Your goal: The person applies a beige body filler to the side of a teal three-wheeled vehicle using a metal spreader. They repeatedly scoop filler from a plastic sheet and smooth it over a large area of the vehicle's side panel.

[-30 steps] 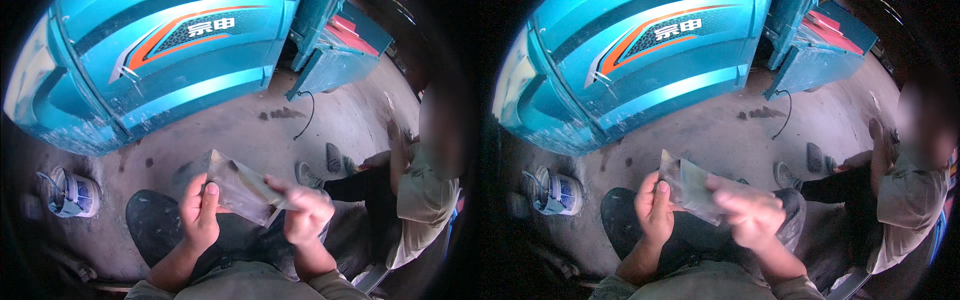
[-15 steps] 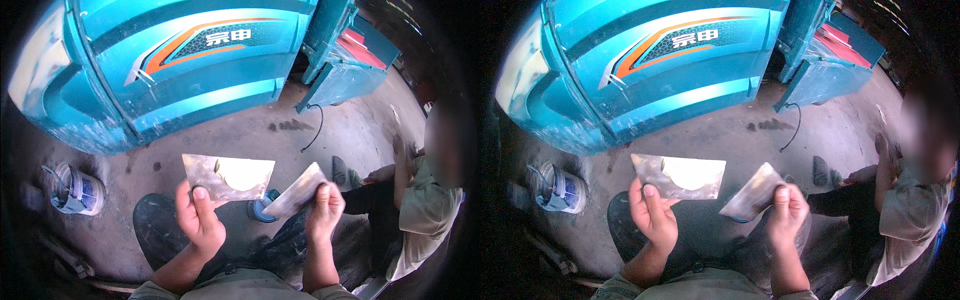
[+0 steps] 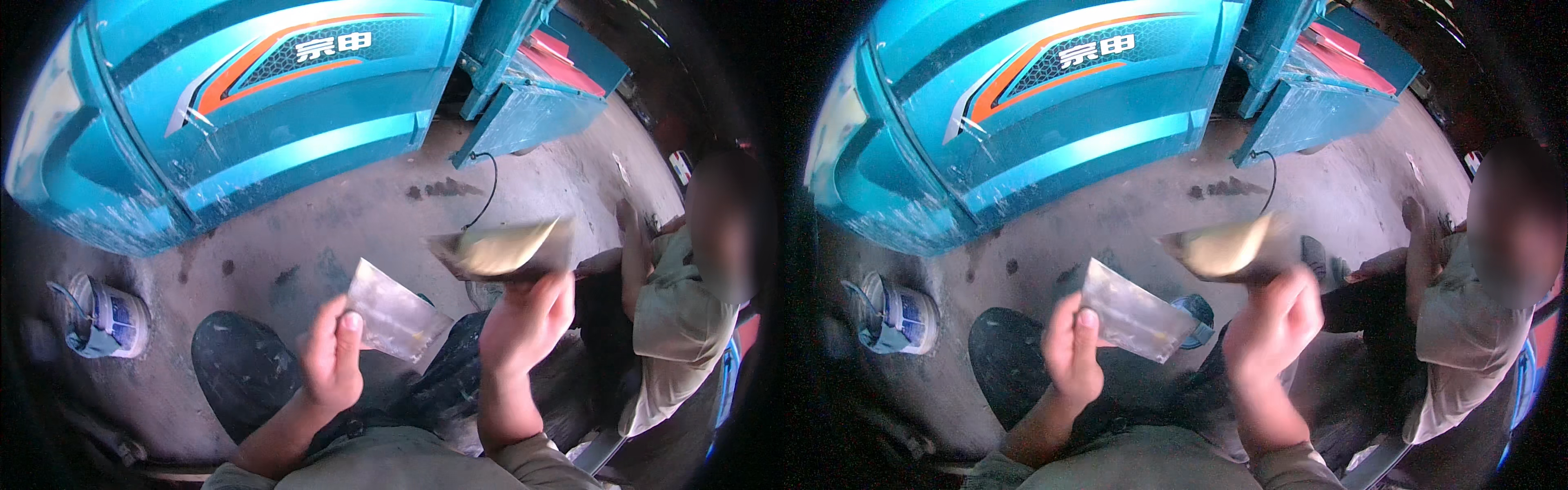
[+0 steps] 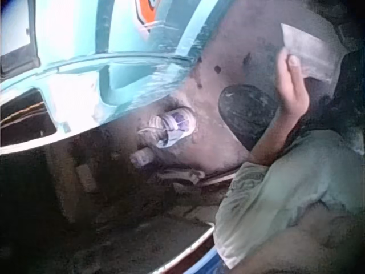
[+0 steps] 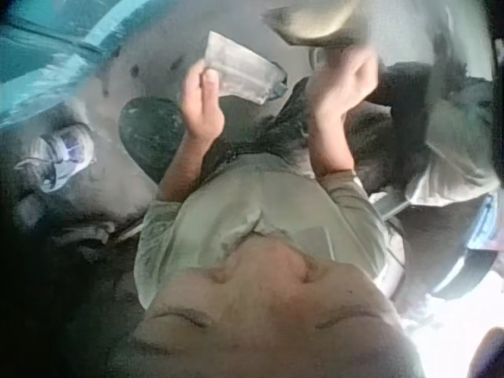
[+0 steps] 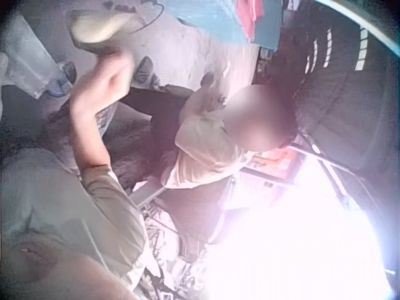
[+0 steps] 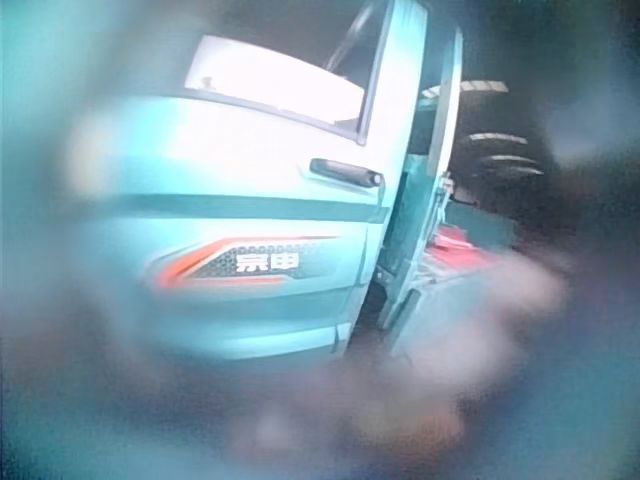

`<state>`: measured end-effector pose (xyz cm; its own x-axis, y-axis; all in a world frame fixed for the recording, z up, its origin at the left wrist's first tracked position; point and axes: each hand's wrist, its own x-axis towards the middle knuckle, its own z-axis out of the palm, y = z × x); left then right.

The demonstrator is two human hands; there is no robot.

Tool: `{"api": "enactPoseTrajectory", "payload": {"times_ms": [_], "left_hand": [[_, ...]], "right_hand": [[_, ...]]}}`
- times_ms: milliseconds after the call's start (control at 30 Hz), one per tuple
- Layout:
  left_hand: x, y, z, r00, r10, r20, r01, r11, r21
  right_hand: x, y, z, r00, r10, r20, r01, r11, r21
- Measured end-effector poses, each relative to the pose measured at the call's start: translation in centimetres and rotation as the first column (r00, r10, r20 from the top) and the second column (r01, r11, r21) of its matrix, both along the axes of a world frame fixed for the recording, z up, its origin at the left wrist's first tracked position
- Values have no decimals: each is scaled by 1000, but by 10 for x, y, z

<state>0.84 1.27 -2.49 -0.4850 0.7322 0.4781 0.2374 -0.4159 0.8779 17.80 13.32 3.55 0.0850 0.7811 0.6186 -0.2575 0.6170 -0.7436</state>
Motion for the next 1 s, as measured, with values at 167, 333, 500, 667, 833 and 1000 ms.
{"api": "enactPoseTrajectory", "payload": {"times_ms": [167,333,500,667,833,1000], "left_hand": [[-7,-1,6,880,-157,449,131,988,87],[-9,-12,14,888,-135,439,71,985,159],[-14,-14,15,869,-162,467,61,973,224],[-7,-13,25,643,-334,689,324,934,150],[13,-10,16,361,-378,853,713,701,9],[24,-7,13,509,-466,723,762,636,-127]], "right_hand": [[-9,-28,-5,851,130,509,-358,852,382],[8,-20,-13,814,28,581,-301,875,379],[51,3,-29,643,-153,751,-240,890,387],[83,45,-79,966,34,255,65,926,-371],[2,58,-56,519,324,-791,-831,406,-379],[-65,43,-53,-113,545,-831,-975,100,199]]}}
